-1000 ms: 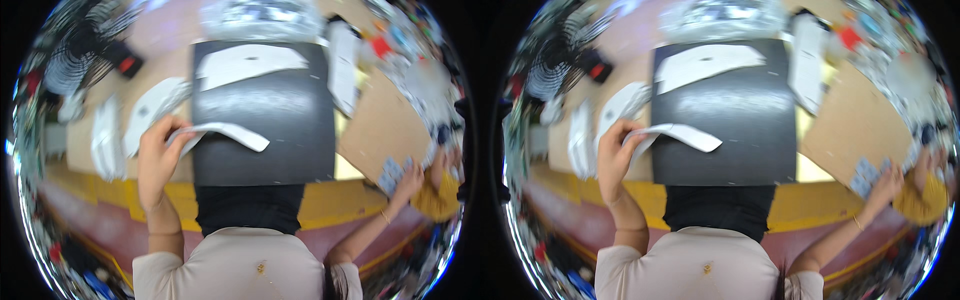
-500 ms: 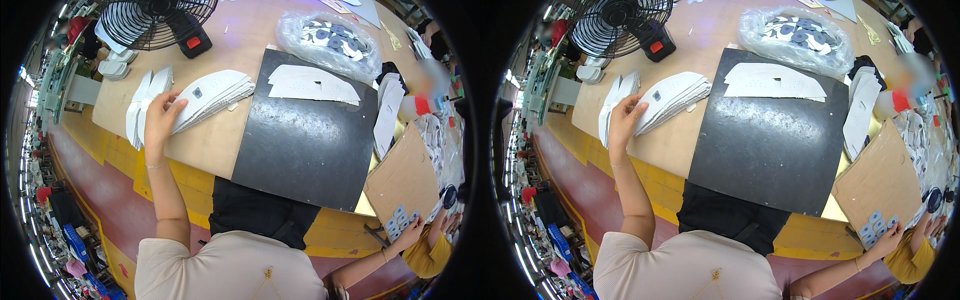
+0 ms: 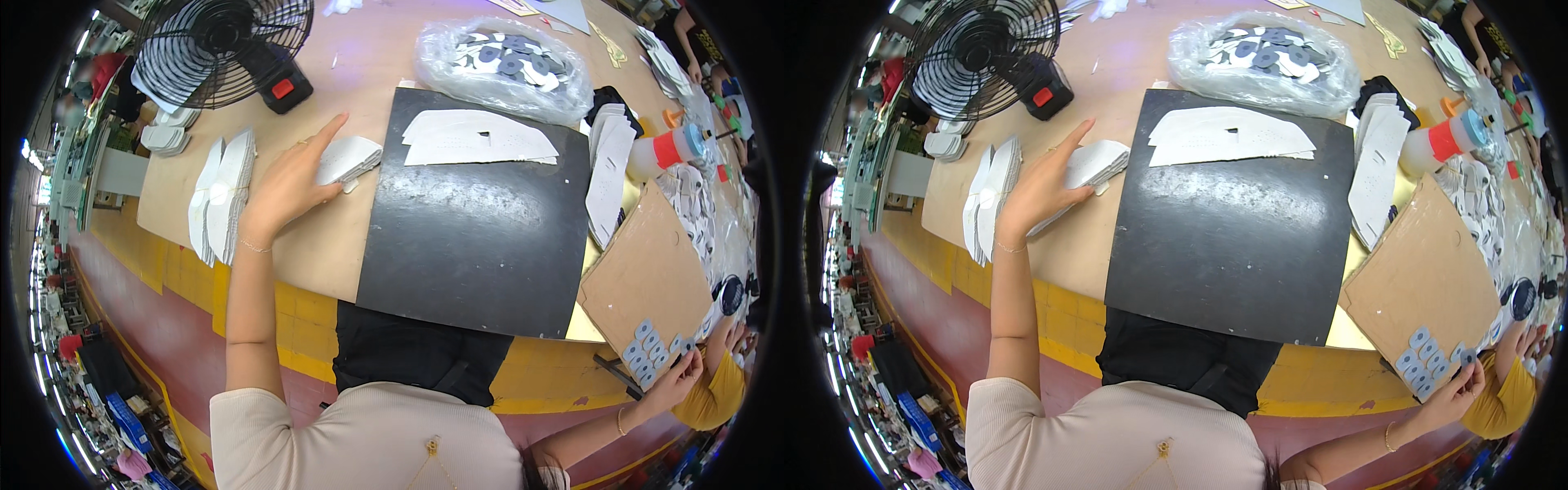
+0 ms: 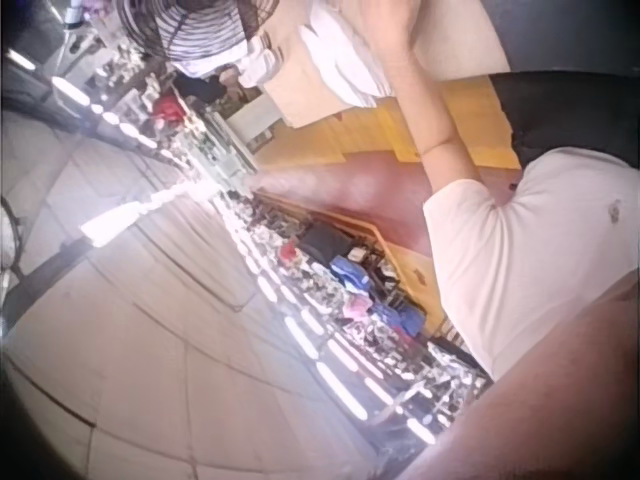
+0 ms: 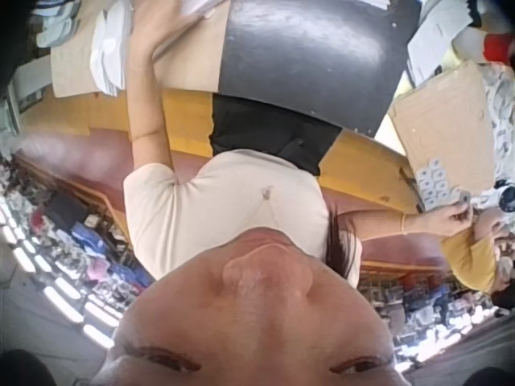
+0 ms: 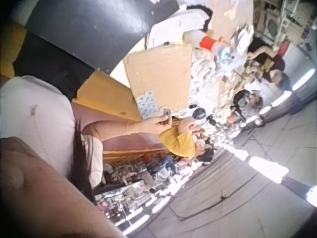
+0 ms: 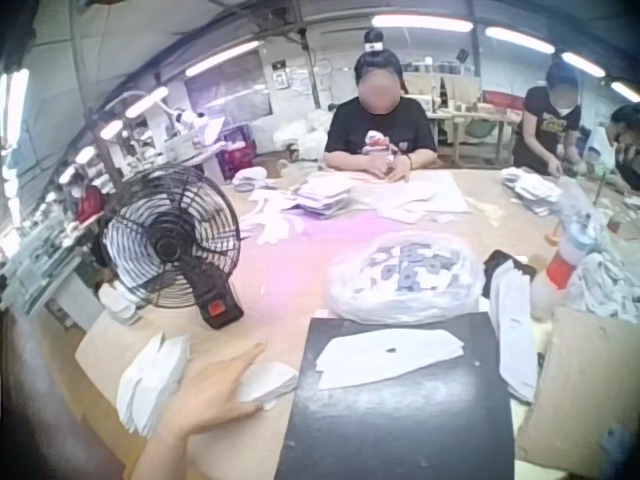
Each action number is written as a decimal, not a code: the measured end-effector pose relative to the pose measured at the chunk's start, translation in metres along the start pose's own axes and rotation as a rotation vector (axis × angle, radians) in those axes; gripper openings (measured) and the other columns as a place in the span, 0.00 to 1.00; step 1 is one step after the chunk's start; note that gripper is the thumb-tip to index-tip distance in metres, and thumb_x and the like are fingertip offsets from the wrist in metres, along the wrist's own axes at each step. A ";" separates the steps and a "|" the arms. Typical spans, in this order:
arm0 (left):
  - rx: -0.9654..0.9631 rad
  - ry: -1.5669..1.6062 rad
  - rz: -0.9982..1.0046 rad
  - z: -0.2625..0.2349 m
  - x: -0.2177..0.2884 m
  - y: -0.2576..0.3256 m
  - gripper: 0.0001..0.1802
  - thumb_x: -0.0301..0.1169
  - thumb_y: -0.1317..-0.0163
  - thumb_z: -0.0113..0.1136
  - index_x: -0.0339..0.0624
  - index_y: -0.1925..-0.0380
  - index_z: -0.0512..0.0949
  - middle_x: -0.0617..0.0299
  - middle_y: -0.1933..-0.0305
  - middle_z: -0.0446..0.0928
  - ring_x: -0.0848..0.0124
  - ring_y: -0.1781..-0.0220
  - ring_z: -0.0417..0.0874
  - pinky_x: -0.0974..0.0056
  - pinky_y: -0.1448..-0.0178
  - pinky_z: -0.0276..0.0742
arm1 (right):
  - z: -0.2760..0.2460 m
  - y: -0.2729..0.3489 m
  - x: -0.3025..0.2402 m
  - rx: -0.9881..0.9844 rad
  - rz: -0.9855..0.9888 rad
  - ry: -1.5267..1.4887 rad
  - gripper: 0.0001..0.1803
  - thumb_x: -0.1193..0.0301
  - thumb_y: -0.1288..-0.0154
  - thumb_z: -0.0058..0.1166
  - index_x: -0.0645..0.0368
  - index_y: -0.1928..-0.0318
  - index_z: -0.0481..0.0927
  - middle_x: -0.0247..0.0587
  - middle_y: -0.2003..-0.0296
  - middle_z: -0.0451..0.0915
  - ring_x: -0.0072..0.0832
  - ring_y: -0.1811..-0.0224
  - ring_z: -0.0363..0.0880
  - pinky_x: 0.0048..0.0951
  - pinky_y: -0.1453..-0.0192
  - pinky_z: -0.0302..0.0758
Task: The person repeatedly places small white inserts into curved white plastic pieces on a black work surface, then stacks the completed pieces. The person handles the parts by hand without visible tools.
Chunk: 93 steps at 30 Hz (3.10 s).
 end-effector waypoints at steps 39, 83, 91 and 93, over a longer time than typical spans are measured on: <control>-0.214 0.500 0.311 0.077 0.144 0.053 0.14 0.32 0.38 0.71 0.39 0.53 0.87 0.53 0.61 0.84 0.56 0.60 0.83 0.58 0.53 0.77 | 0.171 0.192 -0.256 -0.942 0.077 -0.841 0.10 0.81 0.33 0.66 0.65 0.53 0.86 0.36 0.66 0.83 0.19 0.65 0.80 0.21 0.57 0.77; -0.345 0.806 0.136 0.086 0.147 0.073 0.07 0.33 0.32 0.66 0.42 0.59 0.84 0.55 0.28 0.76 0.60 0.50 0.89 0.64 0.64 0.80 | 0.162 0.205 -0.289 -1.147 -0.376 -0.405 0.15 0.81 0.31 0.57 0.59 0.46 0.84 0.41 0.67 0.76 0.40 0.66 0.75 0.38 0.57 0.73; -0.272 0.799 0.137 0.073 0.147 0.082 0.07 0.31 0.32 0.66 0.41 0.57 0.84 0.57 0.40 0.82 0.62 0.53 0.89 0.63 0.65 0.79 | 0.163 0.202 -0.290 -1.134 -0.290 -0.494 0.15 0.84 0.31 0.57 0.60 0.47 0.84 0.42 0.68 0.78 0.32 0.70 0.77 0.28 0.66 0.73; -0.255 0.844 0.030 0.077 0.137 0.089 0.07 0.29 0.32 0.66 0.41 0.56 0.83 0.58 0.48 0.83 0.62 0.56 0.88 0.61 0.64 0.79 | 0.164 0.202 -0.290 -1.132 -0.249 -0.573 0.14 0.84 0.32 0.57 0.61 0.48 0.83 0.42 0.68 0.78 0.31 0.70 0.78 0.27 0.66 0.73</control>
Point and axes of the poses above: each hand's wrist, its own y-axis away from the middle knuckle, its own z-axis out of the palm, x = y × z, the point moved 10 cm from there along -y, towards the middle knuckle
